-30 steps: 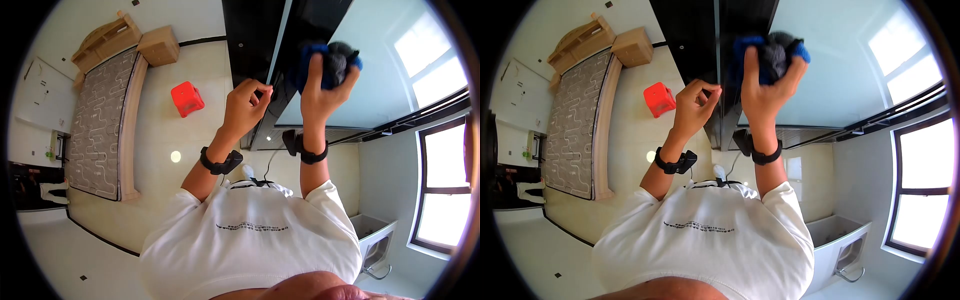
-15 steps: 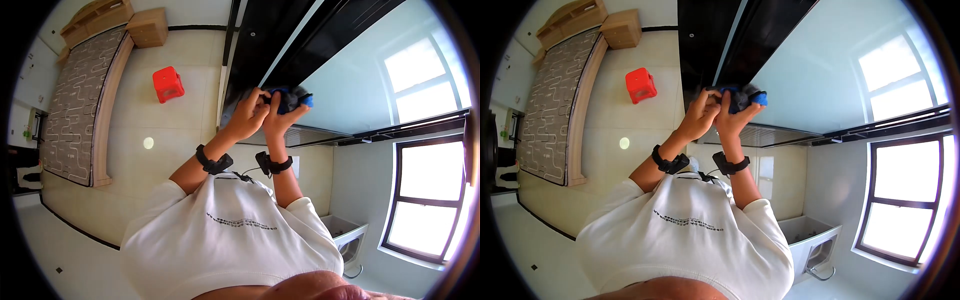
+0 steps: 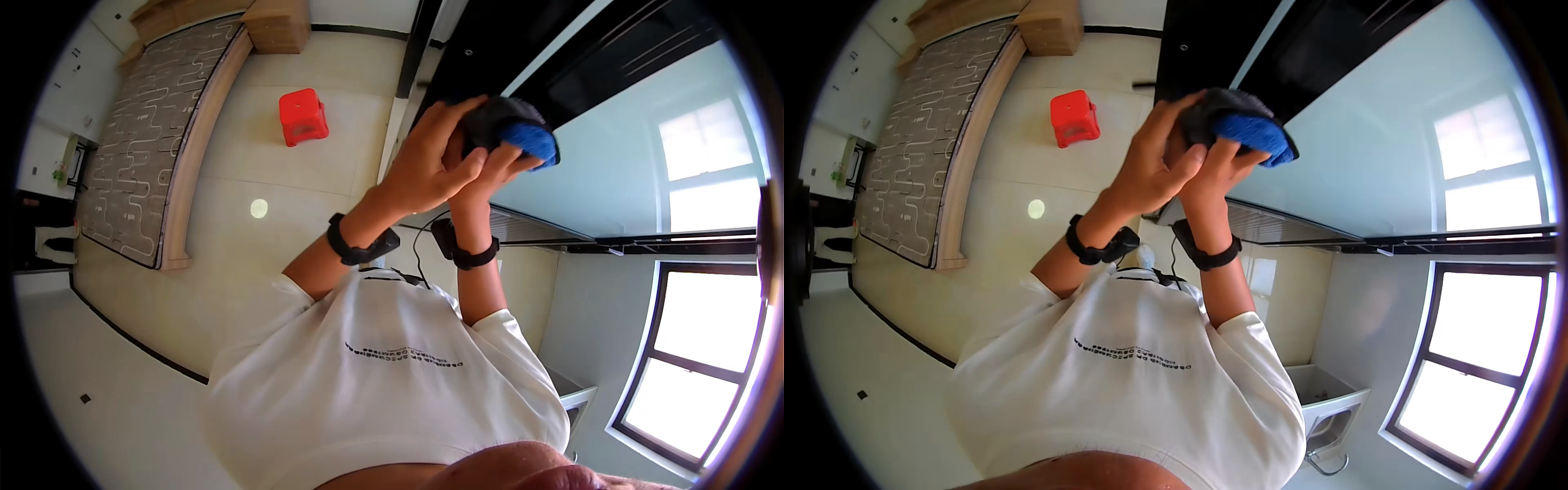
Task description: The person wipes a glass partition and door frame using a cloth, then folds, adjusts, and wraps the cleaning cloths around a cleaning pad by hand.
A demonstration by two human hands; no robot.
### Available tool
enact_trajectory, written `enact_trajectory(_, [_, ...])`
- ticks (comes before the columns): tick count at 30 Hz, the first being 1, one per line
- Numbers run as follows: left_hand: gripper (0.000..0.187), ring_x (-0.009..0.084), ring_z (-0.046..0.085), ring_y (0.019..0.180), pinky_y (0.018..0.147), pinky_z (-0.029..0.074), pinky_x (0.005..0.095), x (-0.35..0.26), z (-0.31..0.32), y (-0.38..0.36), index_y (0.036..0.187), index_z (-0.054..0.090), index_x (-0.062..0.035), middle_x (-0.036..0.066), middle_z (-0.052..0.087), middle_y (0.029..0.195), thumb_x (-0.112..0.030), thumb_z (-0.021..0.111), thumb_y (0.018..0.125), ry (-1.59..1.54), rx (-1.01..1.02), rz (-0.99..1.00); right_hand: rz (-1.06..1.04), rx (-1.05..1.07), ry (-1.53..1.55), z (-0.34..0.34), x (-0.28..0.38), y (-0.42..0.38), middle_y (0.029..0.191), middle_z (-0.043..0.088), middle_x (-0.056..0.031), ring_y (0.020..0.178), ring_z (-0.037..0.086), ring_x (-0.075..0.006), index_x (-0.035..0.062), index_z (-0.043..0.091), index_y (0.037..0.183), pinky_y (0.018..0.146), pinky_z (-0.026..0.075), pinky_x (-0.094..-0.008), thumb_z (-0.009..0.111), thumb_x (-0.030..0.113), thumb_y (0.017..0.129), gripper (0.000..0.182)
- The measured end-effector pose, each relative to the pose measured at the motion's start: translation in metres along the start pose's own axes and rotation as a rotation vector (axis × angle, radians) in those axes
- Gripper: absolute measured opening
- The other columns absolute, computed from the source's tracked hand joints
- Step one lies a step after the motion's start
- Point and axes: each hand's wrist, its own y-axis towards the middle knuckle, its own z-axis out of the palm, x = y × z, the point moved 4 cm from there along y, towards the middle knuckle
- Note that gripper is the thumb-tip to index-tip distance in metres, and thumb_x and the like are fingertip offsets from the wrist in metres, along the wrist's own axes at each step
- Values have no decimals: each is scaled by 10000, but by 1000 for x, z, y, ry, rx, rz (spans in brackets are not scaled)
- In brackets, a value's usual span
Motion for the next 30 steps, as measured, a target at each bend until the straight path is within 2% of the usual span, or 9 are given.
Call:
enact_trajectory(3, [537,302,517,1046,934,436,386,36,7,-26,1387,438,12,190,450,1168,-165,534,889,-17,-15,-112,70,78,114,8,-13,-39,1265,471,-207,1148,487,-407,66,603,1170,976,359,-529,672,180,836,359])
enact_trajectory(5, [513,300,520,1047,951,427,396,63,11,-40,1375,447,20,179,461,1157,-119,507,884,-161,-127,-252,-99,243,-110,4,12,-39,1318,449,-228,1154,486,-404,53,618,1193,1015,327,-541,672,184,828,391])
enact_trajectory(11, [481,175,596,1049,882,507,269,11,-12,3,1403,439,24,122,561,1158,15,521,929,-288,-93,-91,-107,170,165,-5,33,12,1338,540,-194,1256,450,-445,85,674,1177,1044,311,-556,701,89,772,406])
enact_trajectory(15, [425,151,600,1032,878,501,271,1,-24,21,1350,462,26,146,623,1134,26,506,927,-333,-163,-96,-204,141,127,0,53,34,1297,563,-188,1194,507,-423,158,714,1121,1030,330,-544,689,99,760,366])
enact_trajectory(18, [397,172,610,1024,885,494,276,23,-23,13,1304,454,32,158,628,1132,37,514,912,-291,-233,-184,-252,138,-9,13,48,22,1127,639,-147,1081,597,-369,160,732,1065,923,463,-444,686,98,698,374])
enact_trajectory(21, [417,204,596,1036,899,490,302,37,-20,0,1291,443,22,152,591,1150,41,549,889,-154,-268,-151,-234,240,70,18,35,7,1083,655,-130,1045,618,-354,156,733,1044,891,494,-445,686,89,691,363])
enact_trajectory(24, [477,236,565,1065,921,485,343,50,-20,-21,1300,451,-2,137,524,1191,47,598,849,-96,-317,-179,-227,281,52,19,28,-12,1119,650,-132,1074,607,-367,145,731,1029,935,479,-470,707,66,672,366])
enact_trajectory(26, [637,201,519,1152,972,457,341,56,-27,-35,1383,403,-33,108,510,1248,90,620,796,-33,-261,-282,-229,296,111,18,22,-20,1136,651,-136,1091,601,-380,125,722,1037,956,469,-479,729,33,644,404])
enact_trajectory(30, [784,223,483,1198,969,464,348,45,-37,-47,1486,358,-102,102,439,1314,83,645,780,18,-155,-183,-293,406,358,28,5,-40,1159,653,-147,1110,598,-384,82,698,1090,975,456,-495,716,-42,605,501])
